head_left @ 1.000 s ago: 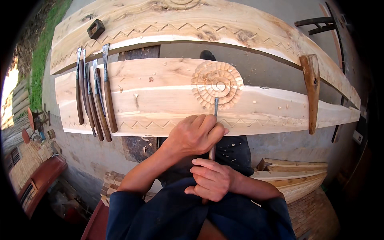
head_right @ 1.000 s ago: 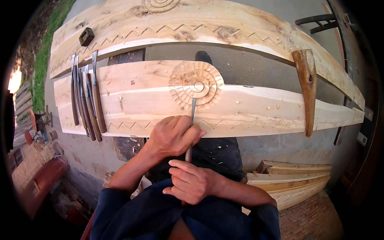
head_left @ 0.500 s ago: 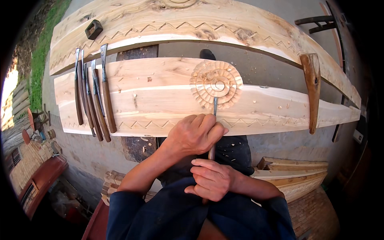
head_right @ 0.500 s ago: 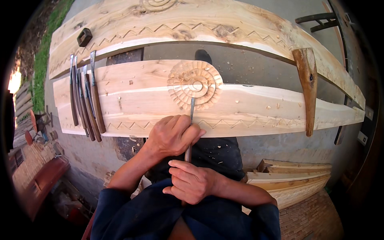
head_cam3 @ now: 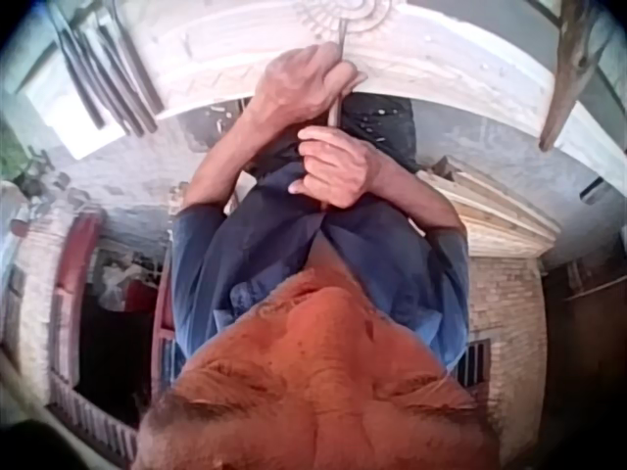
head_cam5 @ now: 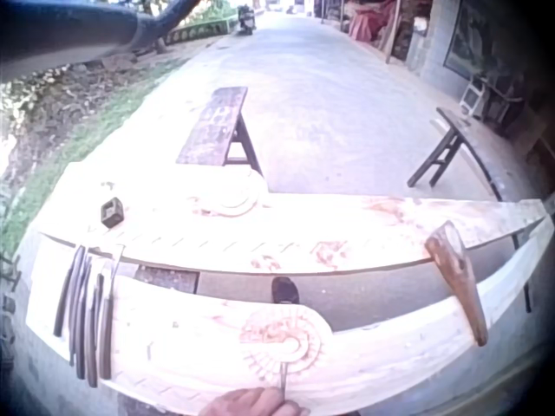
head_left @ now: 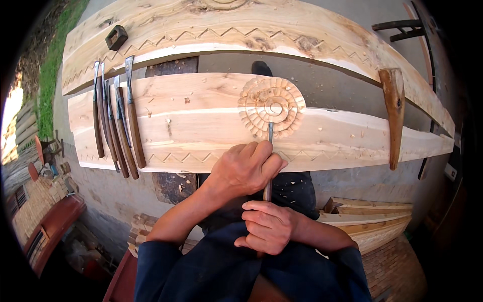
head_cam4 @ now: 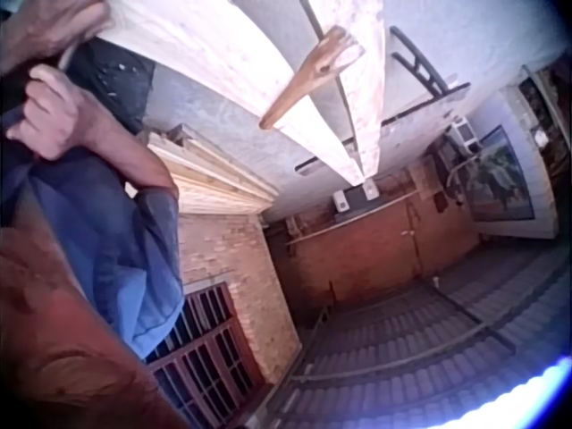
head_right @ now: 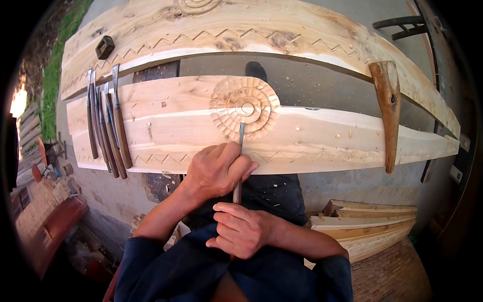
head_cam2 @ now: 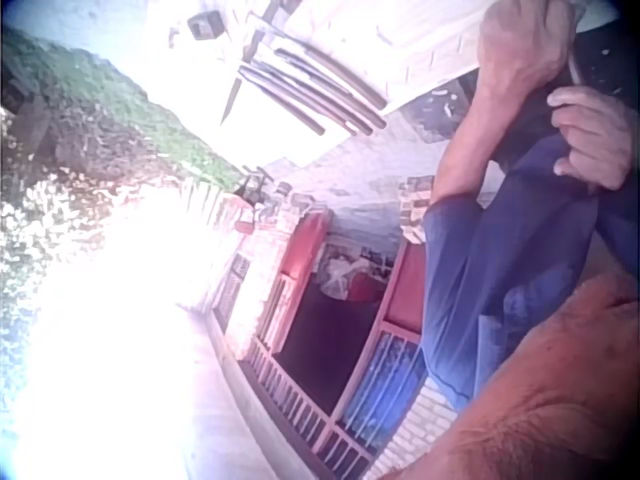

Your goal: The person is carving decorative spiral and geometric patterns into a wooden board using a chisel and mallet while sitting at a workbench.

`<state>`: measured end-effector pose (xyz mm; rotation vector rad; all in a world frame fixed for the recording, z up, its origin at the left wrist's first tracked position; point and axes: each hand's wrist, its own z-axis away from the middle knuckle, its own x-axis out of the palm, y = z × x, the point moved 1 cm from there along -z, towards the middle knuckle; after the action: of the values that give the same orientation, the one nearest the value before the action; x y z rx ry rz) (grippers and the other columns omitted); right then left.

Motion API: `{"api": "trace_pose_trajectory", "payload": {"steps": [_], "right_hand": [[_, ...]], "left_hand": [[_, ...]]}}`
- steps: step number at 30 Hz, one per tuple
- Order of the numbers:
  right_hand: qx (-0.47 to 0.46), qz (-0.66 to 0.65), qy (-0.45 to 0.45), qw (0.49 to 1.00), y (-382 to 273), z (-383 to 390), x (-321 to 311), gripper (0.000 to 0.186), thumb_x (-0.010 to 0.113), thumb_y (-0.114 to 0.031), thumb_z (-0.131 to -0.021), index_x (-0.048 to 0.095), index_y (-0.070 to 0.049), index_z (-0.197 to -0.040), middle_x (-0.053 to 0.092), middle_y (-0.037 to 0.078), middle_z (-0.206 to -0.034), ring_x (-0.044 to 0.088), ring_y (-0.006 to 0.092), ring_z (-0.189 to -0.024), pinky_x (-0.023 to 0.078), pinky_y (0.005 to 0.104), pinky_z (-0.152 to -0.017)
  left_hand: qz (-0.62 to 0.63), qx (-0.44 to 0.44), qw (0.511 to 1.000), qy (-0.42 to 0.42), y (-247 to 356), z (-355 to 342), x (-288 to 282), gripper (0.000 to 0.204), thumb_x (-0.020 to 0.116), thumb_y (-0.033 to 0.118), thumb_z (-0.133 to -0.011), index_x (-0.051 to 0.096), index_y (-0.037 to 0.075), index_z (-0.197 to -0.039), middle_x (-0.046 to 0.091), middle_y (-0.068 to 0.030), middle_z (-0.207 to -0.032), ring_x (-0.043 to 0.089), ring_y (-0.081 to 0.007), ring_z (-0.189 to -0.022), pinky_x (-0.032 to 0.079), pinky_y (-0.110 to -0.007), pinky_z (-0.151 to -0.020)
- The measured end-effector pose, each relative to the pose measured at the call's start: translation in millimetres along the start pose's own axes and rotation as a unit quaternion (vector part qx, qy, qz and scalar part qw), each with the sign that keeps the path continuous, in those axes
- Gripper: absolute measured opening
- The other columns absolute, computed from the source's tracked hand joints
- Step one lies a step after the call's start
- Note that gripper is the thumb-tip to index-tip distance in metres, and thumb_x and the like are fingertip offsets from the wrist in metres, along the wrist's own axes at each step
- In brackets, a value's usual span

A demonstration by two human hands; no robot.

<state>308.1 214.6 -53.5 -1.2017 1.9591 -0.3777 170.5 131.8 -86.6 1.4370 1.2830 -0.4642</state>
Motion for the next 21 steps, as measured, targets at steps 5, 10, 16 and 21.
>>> {"api": "trace_pose_trajectory", "payload": {"steps": [5, 10, 16, 21], "right_hand": [[-0.007, 0.001, -0.004, 1.0, 8, 3, 3, 0.048, 0.082, -0.026, -0.097, 0.052, -0.008, -0.064, 0.059, 0.006, -0.068, 0.07, 0.0241, -0.075, 0.067, 0.0458, -0.089], [-0.01, -0.005, -0.004, 1.0, 14, 2, 1, 0.046, 0.083, -0.025, -0.096, 0.054, -0.008, -0.064, 0.059, 0.006, -0.068, 0.07, 0.0243, -0.074, 0.067, 0.0464, -0.089], [-0.001, 0.004, -0.005, 1.0, 6, 3, 5, 0.044, 0.084, -0.025, -0.096, 0.057, -0.007, -0.066, 0.066, 0.008, -0.072, 0.073, 0.025, -0.078, 0.067, 0.0455, -0.092], [-0.003, -0.002, 0.022, 1.0, -6, 5, 6, 0.035, 0.082, -0.019, -0.094, 0.062, -0.003, -0.07, 0.068, 0.01, -0.076, 0.073, 0.0285, -0.082, 0.067, 0.0467, -0.093]], "left_hand": [[0.003, -0.006, 1.0, -0.012, -1, -1, -1, 0.035, 0.083, 0.026, -0.094, 0.053, 0.011, -0.081, 0.042, -0.0051, -0.077, 0.056, -0.0195, -0.059, 0.046, -0.034, -0.049], [-0.007, -0.038, 0.999, -0.035, -1, -6, 0, 0.033, 0.083, 0.027, -0.094, 0.056, 0.011, -0.082, 0.044, -0.0051, -0.078, 0.058, -0.0195, -0.061, 0.047, -0.035, -0.05], [-0.004, 0.003, 1.0, -0.022, -1, 1, -4, 0.03, 0.076, 0.031, -0.102, 0.056, 0.012, -0.089, 0.045, -0.0036, -0.083, 0.056, -0.0156, -0.061, 0.047, -0.032, -0.05], [-0.022, 0.03, 0.999, 0.011, 0, 8, -4, 0.03, 0.077, 0.027, -0.1, 0.055, 0.011, -0.087, 0.043, -0.0025, -0.079, 0.053, -0.0143, -0.06, 0.044, -0.031, -0.048]]}}
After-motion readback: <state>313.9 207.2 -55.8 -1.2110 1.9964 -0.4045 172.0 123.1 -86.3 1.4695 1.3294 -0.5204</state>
